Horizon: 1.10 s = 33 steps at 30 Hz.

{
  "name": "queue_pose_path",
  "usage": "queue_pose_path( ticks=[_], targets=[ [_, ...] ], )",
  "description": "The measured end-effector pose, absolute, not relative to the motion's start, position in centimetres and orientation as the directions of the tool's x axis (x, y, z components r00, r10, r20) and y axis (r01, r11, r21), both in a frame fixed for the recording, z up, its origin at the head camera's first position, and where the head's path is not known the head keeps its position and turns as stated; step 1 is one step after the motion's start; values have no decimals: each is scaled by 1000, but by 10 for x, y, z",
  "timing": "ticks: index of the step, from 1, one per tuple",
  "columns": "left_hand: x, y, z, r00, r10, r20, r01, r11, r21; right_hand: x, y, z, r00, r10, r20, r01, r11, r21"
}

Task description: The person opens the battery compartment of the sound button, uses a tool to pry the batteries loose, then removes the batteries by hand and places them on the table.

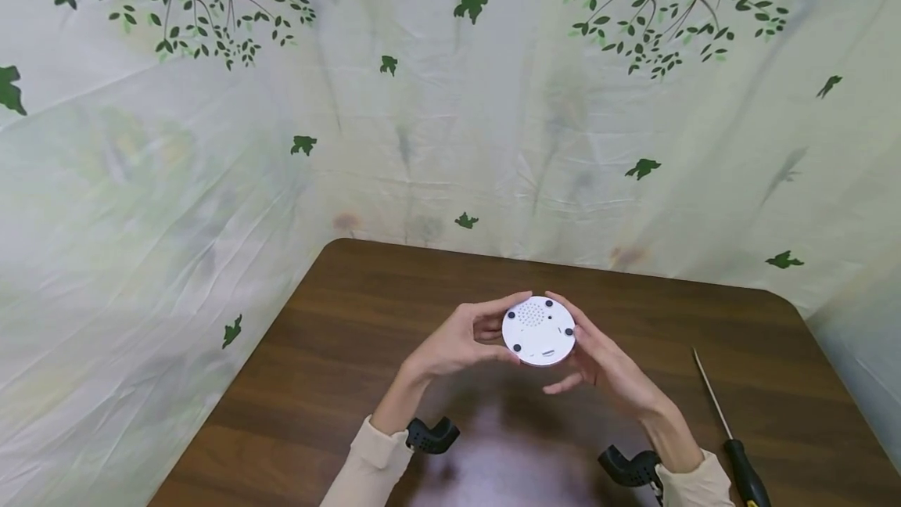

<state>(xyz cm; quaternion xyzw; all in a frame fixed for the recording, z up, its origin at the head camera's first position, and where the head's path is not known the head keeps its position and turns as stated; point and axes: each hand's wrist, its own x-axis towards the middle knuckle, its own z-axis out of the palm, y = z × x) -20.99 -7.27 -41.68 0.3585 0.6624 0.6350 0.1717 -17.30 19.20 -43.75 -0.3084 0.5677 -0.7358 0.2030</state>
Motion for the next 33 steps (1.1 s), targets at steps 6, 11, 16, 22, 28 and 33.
queue_pose_path(
  ticks=[6, 11, 16, 22, 28, 33],
  targets=[
    [-220, -78, -421, -601, 778, 184, 195, -80, 978, -178, 197, -445, -633, -725, 271, -26, -330, -944],
    [-221, -72, -431, -636, 738, 227, 188, -137, 973, -180, 195, -457, -672, -666, 325, -69, -381, -922],
    [-217, -64, -437, -684, 679, 266, 222, -154, 963, -179, 192, -466, -717, -596, 362, -105, -420, -901],
    [-211, -51, -440, -742, 609, 279, 288, -87, 954, -167, 182, -466, -782, -523, 339, -201, -303, -932],
    [-217, -58, -441, -717, 651, 251, 280, -61, 958, -166, 186, -454, -823, -504, 262, -286, -31, -958],
    [-223, -58, -442, -665, 720, 200, 285, -2, 959, -169, 191, -453, -865, -460, 198, -341, 251, -906]
  ],
)
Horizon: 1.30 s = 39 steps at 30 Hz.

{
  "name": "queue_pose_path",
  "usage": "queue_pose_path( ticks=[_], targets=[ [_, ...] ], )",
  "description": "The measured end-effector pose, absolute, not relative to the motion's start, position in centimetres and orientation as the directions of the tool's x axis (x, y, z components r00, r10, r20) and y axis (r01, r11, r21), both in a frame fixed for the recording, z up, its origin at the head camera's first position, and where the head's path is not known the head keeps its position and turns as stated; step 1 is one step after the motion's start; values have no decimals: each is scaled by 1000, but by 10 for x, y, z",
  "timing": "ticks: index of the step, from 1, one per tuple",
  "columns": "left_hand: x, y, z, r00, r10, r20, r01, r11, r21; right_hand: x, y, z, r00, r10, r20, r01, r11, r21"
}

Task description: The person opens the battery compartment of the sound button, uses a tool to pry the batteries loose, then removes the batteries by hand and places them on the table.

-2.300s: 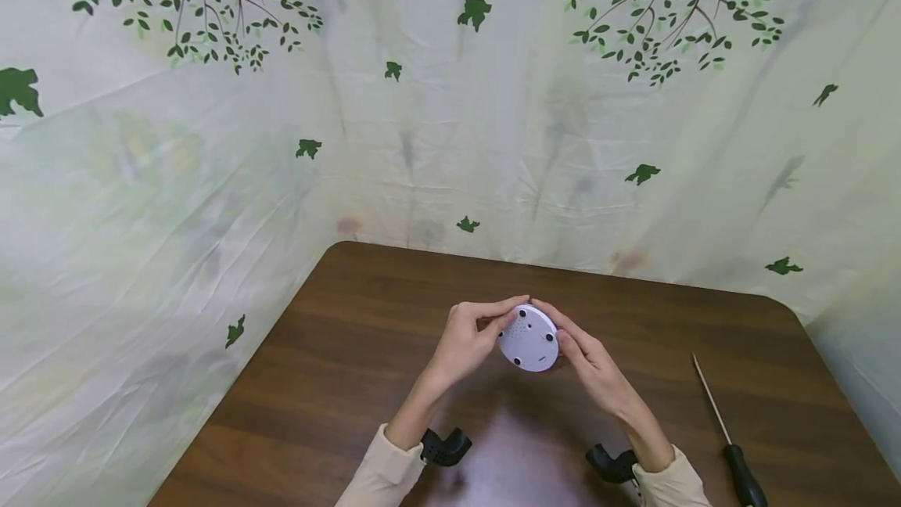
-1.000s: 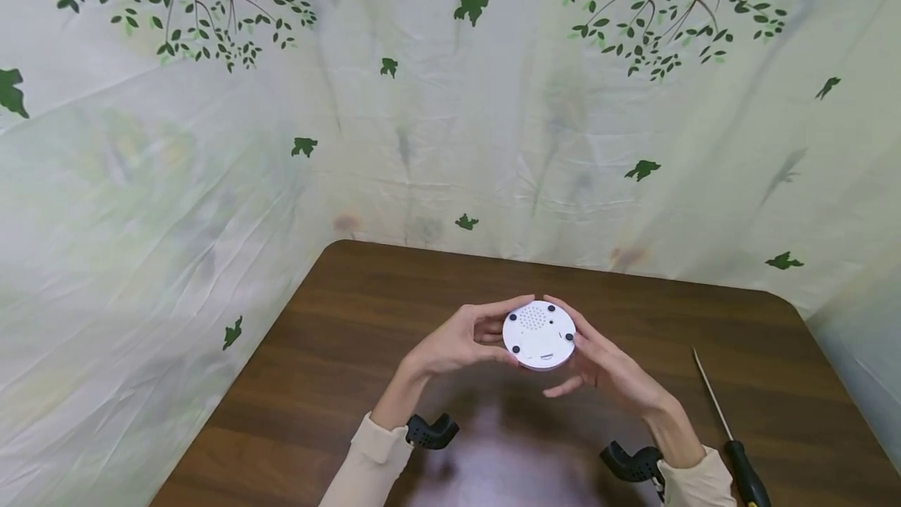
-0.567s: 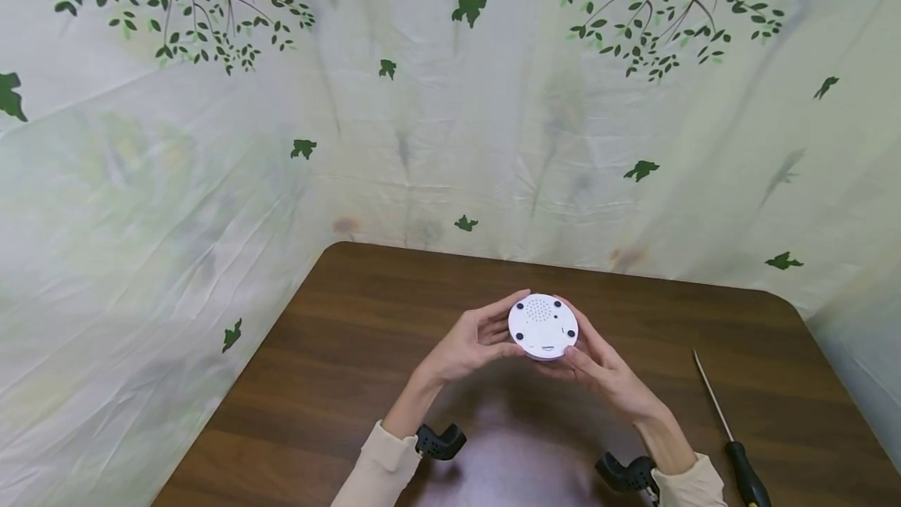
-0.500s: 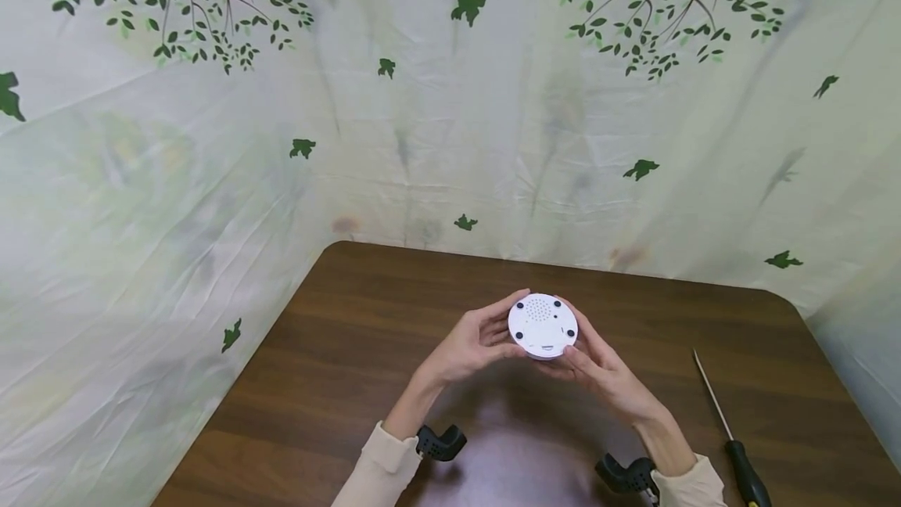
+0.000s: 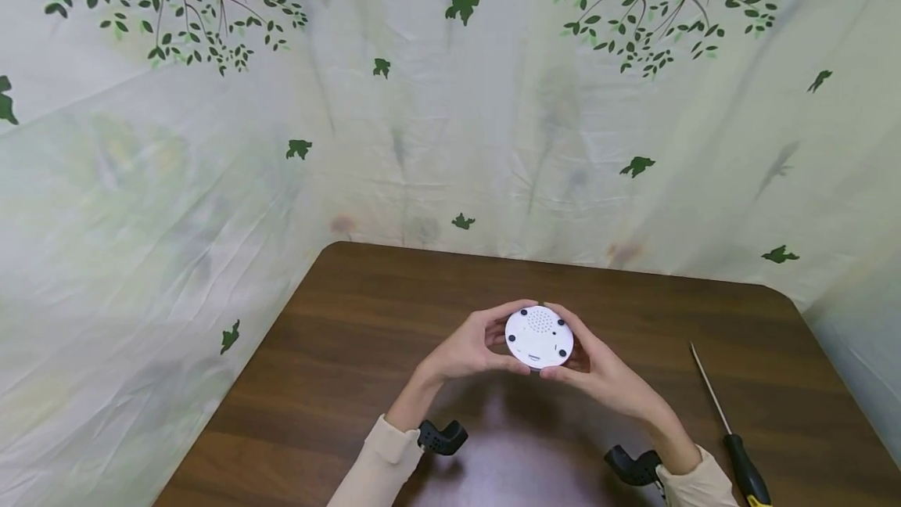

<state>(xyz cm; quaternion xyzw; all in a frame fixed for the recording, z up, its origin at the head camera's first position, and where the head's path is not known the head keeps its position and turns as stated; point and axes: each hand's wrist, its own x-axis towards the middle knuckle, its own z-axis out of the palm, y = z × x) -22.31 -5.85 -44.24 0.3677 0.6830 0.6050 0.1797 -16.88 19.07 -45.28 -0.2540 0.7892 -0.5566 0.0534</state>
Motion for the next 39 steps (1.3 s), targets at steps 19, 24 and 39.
queue_pose_path(
  ticks=[19, 24, 39],
  targets=[
    [-240, -50, -476, -780, 615, 115, 265, 158, 951, -195, 187, -472, -901, -352, 256, -431, 646, -630],
    [-247, -43, -499, -803, 589, 92, 234, 170, 957, -206, 189, -476, -892, -419, 168, -438, 713, -547],
    [-255, -35, -523, -815, 578, 49, 207, 210, 956, -215, 189, -499, -902, -427, 56, -400, 782, -478]
  ],
)
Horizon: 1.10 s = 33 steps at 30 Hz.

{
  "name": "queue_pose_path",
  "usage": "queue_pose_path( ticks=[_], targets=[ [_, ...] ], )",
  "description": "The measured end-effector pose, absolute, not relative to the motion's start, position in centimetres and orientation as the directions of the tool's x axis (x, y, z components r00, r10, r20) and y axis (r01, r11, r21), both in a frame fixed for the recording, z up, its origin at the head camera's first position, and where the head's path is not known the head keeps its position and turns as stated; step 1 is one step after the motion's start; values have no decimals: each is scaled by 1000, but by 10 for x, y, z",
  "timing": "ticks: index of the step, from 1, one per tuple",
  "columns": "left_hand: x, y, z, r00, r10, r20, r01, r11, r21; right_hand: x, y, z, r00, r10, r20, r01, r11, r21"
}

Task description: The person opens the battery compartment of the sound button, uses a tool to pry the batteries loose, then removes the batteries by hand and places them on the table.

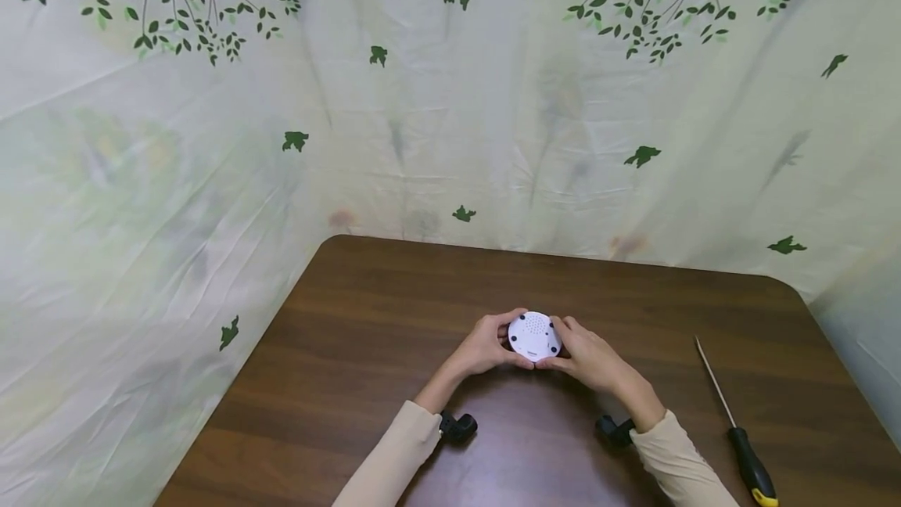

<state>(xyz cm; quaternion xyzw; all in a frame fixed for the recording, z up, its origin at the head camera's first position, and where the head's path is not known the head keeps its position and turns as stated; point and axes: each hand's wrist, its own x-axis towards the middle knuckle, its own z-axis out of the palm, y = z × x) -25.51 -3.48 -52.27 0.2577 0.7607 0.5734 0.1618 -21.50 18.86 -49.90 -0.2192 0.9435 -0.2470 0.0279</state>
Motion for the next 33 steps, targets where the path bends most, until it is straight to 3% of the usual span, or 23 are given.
queue_pose_path(
  ticks=[7, 13, 18, 25, 33],
  targets=[
    [-253, -32, -528, -823, 566, 51, 218, 232, 948, -213, 189, -497, -900, -432, 60, -411, 795, -447],
    [-254, -33, -525, -834, 551, 43, 238, 288, 928, -212, 186, -491, -866, -464, 188, -499, 773, -392],
    [-258, -32, -520, -834, 551, 38, 246, 310, 918, -213, 180, -486, -838, -478, 263, -539, 801, -261],
    [-258, -33, -518, -839, 542, 34, 251, 333, 909, -214, 173, -494, -720, -564, 405, -652, 749, -118],
    [-257, -33, -516, -850, 526, 28, 250, 356, 900, -198, 158, -503, -661, -565, 493, -595, 796, 114]
  ],
)
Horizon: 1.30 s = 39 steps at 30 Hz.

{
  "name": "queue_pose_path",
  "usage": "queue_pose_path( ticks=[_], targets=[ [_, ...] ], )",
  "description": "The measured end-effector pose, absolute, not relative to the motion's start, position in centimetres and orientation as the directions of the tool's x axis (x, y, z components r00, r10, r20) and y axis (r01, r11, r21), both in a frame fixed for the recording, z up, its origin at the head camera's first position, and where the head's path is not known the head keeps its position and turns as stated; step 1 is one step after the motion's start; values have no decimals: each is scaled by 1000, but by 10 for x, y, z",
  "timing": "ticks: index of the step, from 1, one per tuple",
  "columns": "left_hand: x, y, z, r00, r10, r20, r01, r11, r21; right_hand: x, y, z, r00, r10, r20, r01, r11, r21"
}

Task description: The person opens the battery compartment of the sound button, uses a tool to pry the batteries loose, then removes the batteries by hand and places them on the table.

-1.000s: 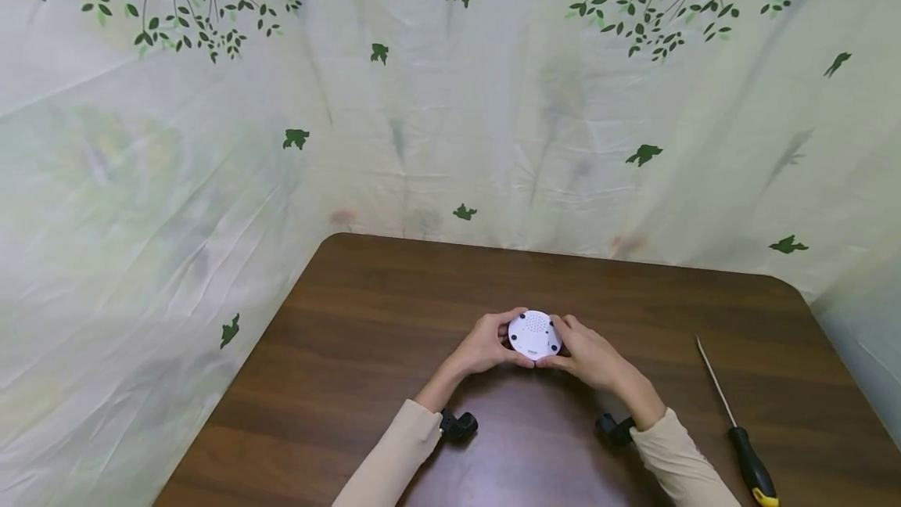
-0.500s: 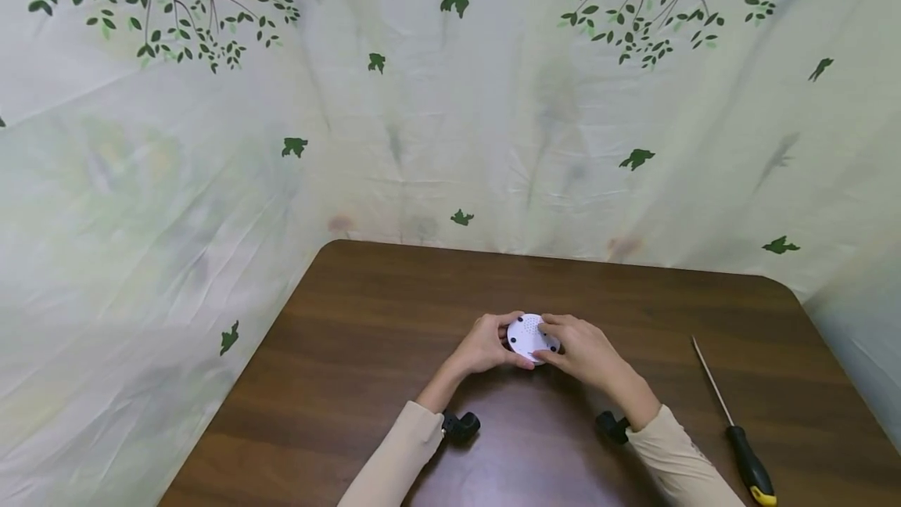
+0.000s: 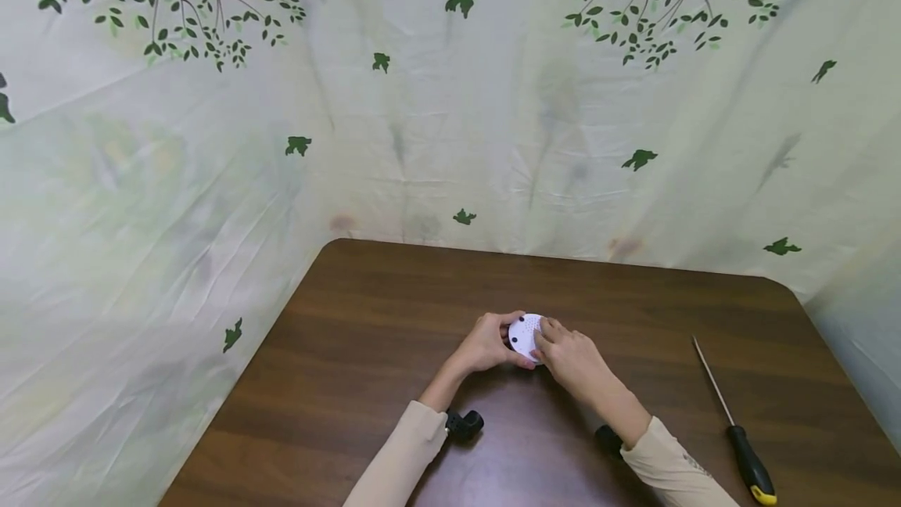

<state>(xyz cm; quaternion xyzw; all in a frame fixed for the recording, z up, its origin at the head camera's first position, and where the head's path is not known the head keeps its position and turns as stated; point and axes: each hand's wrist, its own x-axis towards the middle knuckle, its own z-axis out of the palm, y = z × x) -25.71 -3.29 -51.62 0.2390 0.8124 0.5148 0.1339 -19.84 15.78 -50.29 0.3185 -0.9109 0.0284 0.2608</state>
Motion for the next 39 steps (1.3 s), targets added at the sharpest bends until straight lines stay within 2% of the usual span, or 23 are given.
queue_pose_path(
  ticks=[6, 11, 15, 24, 32, 39],
  targets=[
    [-257, -31, -515, -850, 526, 21, 234, 343, 910, -198, 155, -513, -552, -619, 559, -591, 763, 261],
    [-258, -31, -514, -849, 528, 27, 229, 321, 919, -202, 156, -512, -528, -618, 583, -626, 747, 225],
    [-259, -30, -511, -850, 525, 34, 226, 307, 924, -205, 158, -510, -537, -599, 595, -637, 750, 181],
    [-255, -30, -512, -861, 508, 9, 214, 346, 913, -197, 158, -511, -563, -589, 580, -619, 765, 177],
    [-255, -30, -510, -867, 497, 18, 220, 350, 911, -193, 160, -510, -595, -537, 598, -623, 778, 79],
    [-256, -30, -513, -863, 503, 38, 247, 356, 901, -194, 162, -505, -684, -490, 541, -605, 795, -44]
  ],
)
